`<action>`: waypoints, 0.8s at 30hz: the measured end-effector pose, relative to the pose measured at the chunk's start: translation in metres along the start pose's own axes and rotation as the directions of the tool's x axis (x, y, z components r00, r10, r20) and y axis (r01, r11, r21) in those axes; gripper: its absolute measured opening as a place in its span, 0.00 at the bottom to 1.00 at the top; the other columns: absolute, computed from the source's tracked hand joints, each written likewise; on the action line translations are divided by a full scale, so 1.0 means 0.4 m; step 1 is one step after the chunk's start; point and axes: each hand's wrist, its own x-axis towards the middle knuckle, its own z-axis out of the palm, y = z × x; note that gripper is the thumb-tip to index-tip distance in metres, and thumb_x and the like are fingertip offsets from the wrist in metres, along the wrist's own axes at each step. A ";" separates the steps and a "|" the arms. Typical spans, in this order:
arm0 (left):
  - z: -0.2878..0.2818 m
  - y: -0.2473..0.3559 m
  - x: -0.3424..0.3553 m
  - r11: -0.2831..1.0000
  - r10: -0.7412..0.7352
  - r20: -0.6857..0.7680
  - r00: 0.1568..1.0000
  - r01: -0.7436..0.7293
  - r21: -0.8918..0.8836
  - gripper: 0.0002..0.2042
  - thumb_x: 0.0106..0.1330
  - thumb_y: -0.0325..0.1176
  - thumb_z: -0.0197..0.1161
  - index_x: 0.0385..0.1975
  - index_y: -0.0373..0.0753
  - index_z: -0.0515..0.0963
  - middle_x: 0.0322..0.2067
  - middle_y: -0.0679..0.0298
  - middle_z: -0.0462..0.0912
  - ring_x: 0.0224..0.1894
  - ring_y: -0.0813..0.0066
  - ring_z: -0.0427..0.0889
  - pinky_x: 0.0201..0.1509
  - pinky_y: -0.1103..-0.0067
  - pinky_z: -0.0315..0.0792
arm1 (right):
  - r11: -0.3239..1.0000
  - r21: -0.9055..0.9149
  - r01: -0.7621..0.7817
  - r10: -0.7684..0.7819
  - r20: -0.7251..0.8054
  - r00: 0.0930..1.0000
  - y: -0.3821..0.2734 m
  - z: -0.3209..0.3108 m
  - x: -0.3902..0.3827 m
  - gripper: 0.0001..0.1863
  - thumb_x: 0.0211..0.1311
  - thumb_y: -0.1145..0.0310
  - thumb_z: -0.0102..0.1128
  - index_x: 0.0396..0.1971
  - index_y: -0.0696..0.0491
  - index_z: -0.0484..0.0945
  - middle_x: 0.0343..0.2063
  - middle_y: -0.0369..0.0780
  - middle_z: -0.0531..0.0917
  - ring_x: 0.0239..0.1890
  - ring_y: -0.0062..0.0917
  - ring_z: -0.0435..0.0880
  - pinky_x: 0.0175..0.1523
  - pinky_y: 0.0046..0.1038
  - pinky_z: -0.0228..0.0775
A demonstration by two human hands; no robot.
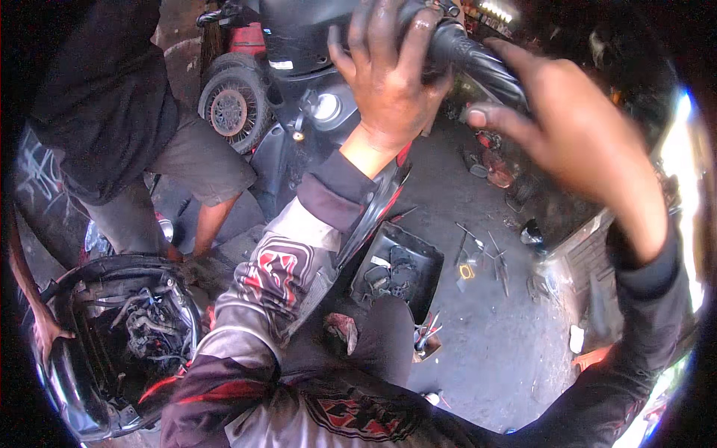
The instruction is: The person disassembles the handlebar grip mechanism of a motorcycle by hand, reaches into the engine compartment, and then pulls and cuts a cable at the handlebar using pliers.
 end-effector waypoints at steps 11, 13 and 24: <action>-0.025 0.002 0.026 0.995 0.019 0.071 0.997 -0.026 0.095 0.38 0.47 0.42 0.78 0.63 0.51 0.75 0.64 0.50 0.69 0.64 0.47 0.68 0.66 0.47 0.57 | 0.232 0.786 -0.573 0.112 0.564 0.818 0.056 0.031 0.092 0.32 0.69 0.44 0.63 0.52 0.62 0.76 0.32 0.41 0.84 0.21 0.22 0.85 0.23 0.22 0.82; -0.018 -0.007 0.034 0.971 0.071 0.079 0.994 -0.087 0.221 0.36 0.47 0.41 0.78 0.62 0.51 0.76 0.64 0.50 0.68 0.63 0.46 0.68 0.65 0.47 0.58 | 0.266 0.744 -0.613 0.070 0.619 0.782 0.052 0.039 0.107 0.29 0.69 0.46 0.64 0.48 0.61 0.78 0.29 0.40 0.83 0.20 0.20 0.83 0.23 0.21 0.80; -0.015 -0.005 0.037 0.998 0.064 -0.003 0.998 -0.064 0.006 0.36 0.47 0.41 0.77 0.62 0.48 0.77 0.63 0.50 0.68 0.63 0.46 0.66 0.69 0.48 0.57 | 0.955 -0.219 -0.198 0.254 0.267 0.930 -0.031 0.042 0.118 0.16 0.60 0.71 0.64 0.42 0.69 0.78 0.36 0.61 0.85 0.42 0.53 0.87 0.48 0.44 0.81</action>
